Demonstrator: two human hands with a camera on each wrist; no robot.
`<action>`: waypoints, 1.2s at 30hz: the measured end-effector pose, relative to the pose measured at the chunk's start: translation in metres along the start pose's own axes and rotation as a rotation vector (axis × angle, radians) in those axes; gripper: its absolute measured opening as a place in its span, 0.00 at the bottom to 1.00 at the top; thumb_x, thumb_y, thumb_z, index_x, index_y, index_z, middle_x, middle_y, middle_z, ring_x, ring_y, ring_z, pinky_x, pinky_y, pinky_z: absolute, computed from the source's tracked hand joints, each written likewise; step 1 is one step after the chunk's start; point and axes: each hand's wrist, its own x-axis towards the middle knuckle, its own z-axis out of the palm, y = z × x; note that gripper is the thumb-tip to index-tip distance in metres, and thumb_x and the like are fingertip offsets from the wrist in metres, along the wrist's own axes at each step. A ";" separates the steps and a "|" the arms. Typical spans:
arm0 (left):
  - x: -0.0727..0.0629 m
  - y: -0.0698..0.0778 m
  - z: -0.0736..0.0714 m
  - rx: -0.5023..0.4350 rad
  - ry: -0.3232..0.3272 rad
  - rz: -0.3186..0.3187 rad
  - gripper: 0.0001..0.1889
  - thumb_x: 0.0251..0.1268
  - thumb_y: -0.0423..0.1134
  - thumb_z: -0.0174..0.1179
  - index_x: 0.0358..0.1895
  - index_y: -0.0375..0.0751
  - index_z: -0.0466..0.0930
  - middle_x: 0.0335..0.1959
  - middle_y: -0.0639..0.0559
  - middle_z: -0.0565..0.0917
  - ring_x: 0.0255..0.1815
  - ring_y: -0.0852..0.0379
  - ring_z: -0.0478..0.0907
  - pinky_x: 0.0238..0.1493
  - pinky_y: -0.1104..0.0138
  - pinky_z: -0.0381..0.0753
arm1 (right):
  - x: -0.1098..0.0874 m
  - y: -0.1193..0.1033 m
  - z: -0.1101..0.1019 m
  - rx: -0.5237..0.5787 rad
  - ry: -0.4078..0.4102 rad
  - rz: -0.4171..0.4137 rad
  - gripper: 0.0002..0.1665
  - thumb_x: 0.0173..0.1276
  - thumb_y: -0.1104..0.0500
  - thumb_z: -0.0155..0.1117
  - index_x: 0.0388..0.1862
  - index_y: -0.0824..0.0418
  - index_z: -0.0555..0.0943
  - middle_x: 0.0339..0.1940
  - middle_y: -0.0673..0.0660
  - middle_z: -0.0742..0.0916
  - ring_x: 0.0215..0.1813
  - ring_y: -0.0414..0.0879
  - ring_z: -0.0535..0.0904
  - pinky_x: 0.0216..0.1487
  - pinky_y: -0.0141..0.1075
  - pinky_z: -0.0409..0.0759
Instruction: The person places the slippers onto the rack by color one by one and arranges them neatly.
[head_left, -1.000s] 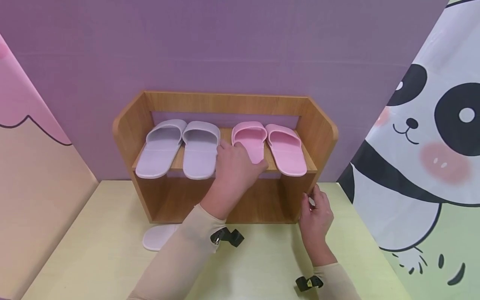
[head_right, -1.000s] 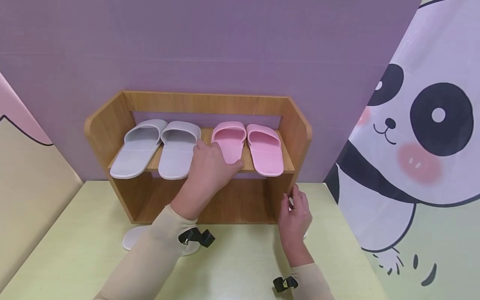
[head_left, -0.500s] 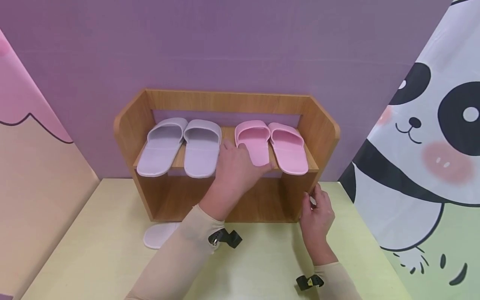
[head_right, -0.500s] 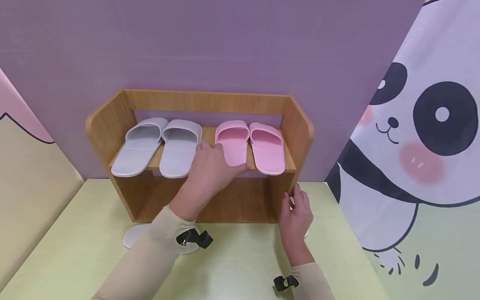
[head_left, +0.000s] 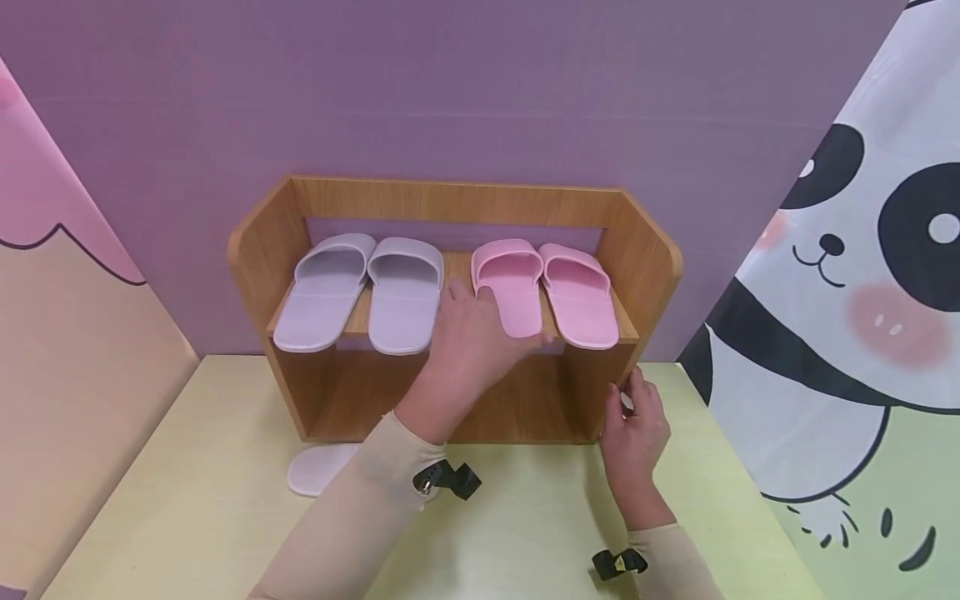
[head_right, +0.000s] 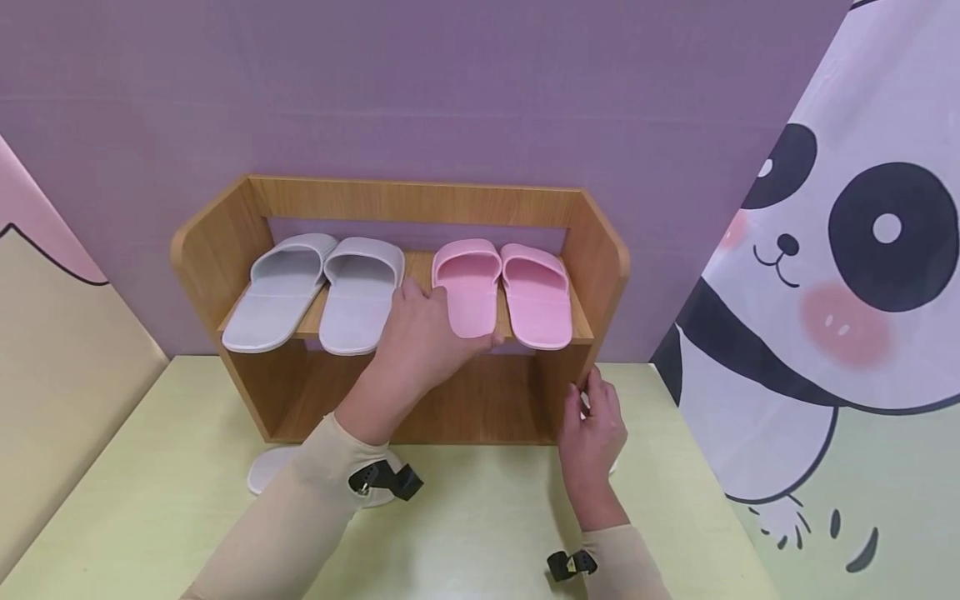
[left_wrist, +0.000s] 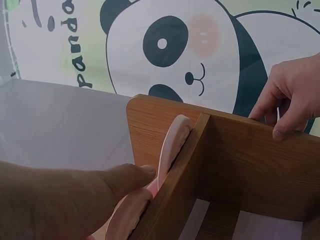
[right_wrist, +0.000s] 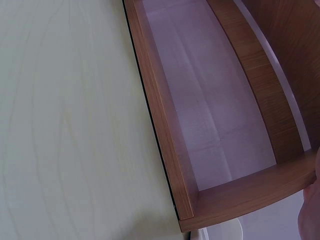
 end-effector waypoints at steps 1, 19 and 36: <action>0.000 0.000 0.000 -0.003 0.000 -0.001 0.59 0.55 0.83 0.69 0.67 0.26 0.80 0.55 0.34 0.78 0.58 0.42 0.73 0.55 0.59 0.81 | 0.000 0.000 0.000 -0.002 -0.001 0.000 0.22 0.82 0.63 0.67 0.73 0.57 0.85 0.53 0.62 0.89 0.55 0.54 0.90 0.50 0.52 0.91; -0.034 -0.008 -0.002 -0.091 0.182 0.238 0.44 0.63 0.68 0.75 0.73 0.40 0.80 0.65 0.42 0.76 0.61 0.46 0.76 0.59 0.57 0.81 | 0.001 -0.002 -0.001 0.012 -0.010 0.021 0.22 0.83 0.61 0.68 0.72 0.56 0.85 0.53 0.62 0.89 0.56 0.53 0.90 0.51 0.16 0.77; -0.097 -0.076 0.024 -0.307 -0.087 0.500 0.37 0.71 0.63 0.73 0.74 0.47 0.77 0.63 0.56 0.78 0.64 0.57 0.75 0.66 0.60 0.81 | -0.001 0.000 0.002 0.019 0.004 0.011 0.24 0.82 0.64 0.68 0.73 0.55 0.85 0.52 0.62 0.89 0.56 0.55 0.90 0.51 0.12 0.72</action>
